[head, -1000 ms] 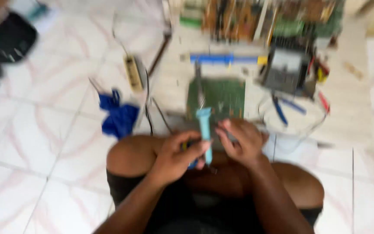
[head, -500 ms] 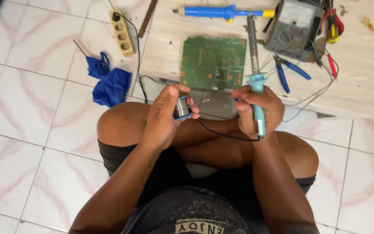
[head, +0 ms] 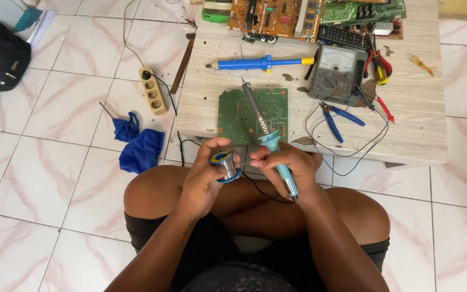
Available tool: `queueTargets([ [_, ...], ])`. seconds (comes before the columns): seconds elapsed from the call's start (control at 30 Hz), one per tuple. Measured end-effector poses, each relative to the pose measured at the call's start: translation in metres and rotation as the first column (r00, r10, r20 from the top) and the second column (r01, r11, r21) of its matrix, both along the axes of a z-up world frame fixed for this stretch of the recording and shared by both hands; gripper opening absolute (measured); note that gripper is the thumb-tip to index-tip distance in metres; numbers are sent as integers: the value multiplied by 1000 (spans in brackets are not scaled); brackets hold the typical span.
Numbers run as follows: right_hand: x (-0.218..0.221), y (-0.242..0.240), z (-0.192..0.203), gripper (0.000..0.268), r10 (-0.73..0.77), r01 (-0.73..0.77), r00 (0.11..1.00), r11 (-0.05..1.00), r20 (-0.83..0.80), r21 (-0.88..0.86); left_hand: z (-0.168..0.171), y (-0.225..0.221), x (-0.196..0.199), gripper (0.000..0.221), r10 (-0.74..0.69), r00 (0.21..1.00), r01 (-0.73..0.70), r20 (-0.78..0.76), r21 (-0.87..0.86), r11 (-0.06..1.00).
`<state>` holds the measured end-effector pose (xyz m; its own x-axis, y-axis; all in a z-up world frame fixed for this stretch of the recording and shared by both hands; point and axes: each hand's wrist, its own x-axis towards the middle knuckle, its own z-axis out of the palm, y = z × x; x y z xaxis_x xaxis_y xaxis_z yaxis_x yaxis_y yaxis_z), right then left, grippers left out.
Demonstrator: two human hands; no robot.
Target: Diagnosing a circuit board with a multimeter and cleaning solder joints using a soldering iron and desoldering pump.
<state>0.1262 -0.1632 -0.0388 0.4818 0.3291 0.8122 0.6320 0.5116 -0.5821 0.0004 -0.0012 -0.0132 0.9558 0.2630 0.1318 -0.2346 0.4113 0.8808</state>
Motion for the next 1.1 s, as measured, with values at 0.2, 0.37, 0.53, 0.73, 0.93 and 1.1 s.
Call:
queueTargets([
  [0.2,7,0,1,14,12,-9,997,999,81,-37,-4,7,1,55,47,997,-32,-57,238,971],
  [0.37,14,-5,6,15,-14,18,996,999,86,-46,0,13,0,51,90,995,-74,-31,343,936],
  [0.53,-1,3,3,25,124,-119,992,986,34,-117,-11,15,-7,50,67,994,-33,-82,357,934],
  [0.73,-7,-2,21,32,99,-62,991,937,91,-343,3,15,-19,51,32,970,50,-243,326,944],
  [0.93,-4,3,28,22,54,9,981,946,186,-323,5,14,-20,48,95,964,1,-247,362,932],
  [1.1,12,-3,24,31,47,-4,992,937,114,-349,3,24,-2,52,302,918,-150,-256,483,863],
])
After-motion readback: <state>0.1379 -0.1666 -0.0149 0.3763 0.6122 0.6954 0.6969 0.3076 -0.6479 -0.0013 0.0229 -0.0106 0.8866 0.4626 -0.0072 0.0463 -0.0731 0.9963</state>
